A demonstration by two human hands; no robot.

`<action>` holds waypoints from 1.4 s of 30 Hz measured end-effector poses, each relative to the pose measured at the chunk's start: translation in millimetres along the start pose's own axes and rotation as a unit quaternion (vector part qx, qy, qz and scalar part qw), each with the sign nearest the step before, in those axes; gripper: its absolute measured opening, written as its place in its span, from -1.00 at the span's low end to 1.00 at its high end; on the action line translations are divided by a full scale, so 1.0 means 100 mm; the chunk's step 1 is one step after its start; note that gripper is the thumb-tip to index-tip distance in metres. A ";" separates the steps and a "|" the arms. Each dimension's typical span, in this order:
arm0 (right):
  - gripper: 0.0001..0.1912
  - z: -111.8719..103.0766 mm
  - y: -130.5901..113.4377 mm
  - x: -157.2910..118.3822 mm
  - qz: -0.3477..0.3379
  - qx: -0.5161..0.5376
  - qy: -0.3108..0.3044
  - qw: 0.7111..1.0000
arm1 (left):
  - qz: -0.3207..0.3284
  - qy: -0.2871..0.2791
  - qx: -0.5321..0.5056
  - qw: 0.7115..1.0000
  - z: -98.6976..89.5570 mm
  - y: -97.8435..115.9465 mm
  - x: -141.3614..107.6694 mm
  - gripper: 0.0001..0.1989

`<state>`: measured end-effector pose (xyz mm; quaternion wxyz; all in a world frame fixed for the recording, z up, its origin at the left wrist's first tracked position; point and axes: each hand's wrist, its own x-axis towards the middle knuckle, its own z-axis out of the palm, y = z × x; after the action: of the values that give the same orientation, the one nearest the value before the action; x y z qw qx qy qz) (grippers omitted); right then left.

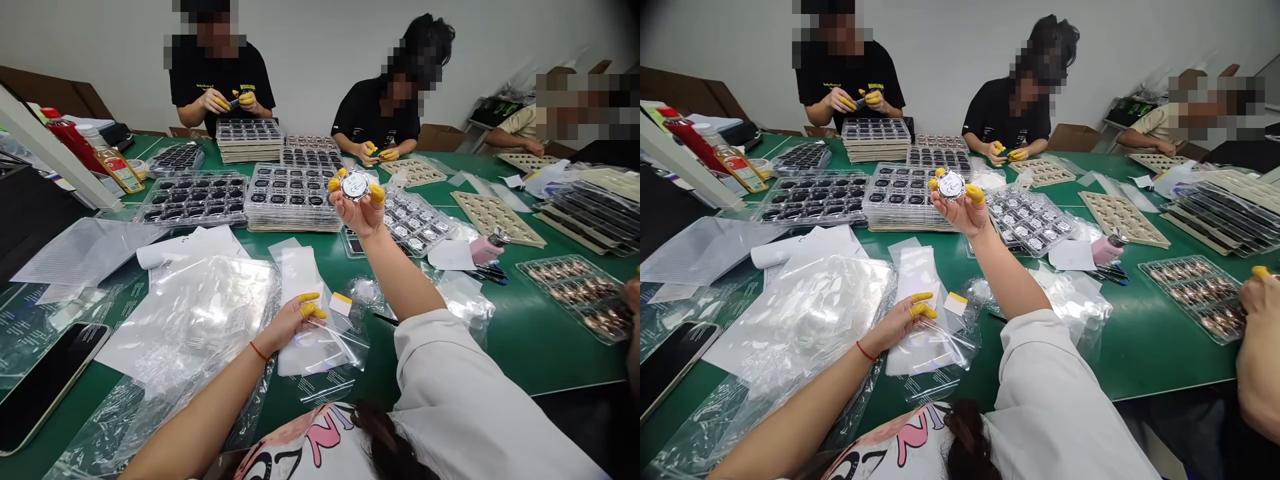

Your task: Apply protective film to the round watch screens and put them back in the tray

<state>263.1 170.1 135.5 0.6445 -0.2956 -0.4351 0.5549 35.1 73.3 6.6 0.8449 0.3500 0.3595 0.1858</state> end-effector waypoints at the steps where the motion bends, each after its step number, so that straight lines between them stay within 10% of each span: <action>1: -0.27 0.01 0.00 -0.01 0.003 -0.001 0.000 1.000 | -0.001 0.001 0.000 1.000 0.00 0.00 0.00 -0.59; 13: -0.35 -0.12 0.00 0.08 -0.008 -0.015 -0.041 0.999 | -0.008 -0.002 -0.001 1.000 -0.02 0.01 0.00 -0.57; 18: -0.48 -0.47 -0.14 0.41 -0.004 -0.236 -0.049 0.971 | -0.003 -0.009 0.004 1.000 -0.02 -0.01 0.01 -0.61; 21: -0.57 -0.60 -0.16 0.63 0.021 -0.423 0.003 0.906 | -0.006 -0.007 0.004 1.000 -0.02 -0.01 0.01 -0.62; 27: -0.53 -0.60 -0.05 0.87 0.090 -0.781 -0.018 0.617 | -0.003 -0.014 -0.007 1.000 -0.02 -0.01 0.01 -0.62; 34: -0.54 -0.47 0.05 1.12 0.099 -0.858 0.017 0.504 | -0.002 -0.027 -0.010 1.000 -0.04 -0.02 0.03 -0.59; 42: -0.66 -0.42 0.39 1.74 0.098 -0.875 0.006 0.474 | -0.005 -0.031 -0.002 1.000 -0.07 -0.05 0.07 -0.54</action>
<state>283.2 351.5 123.9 -0.0046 -0.7501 -0.6589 -0.0563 34.8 76.7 -4.0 0.8573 0.3516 0.3349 0.1712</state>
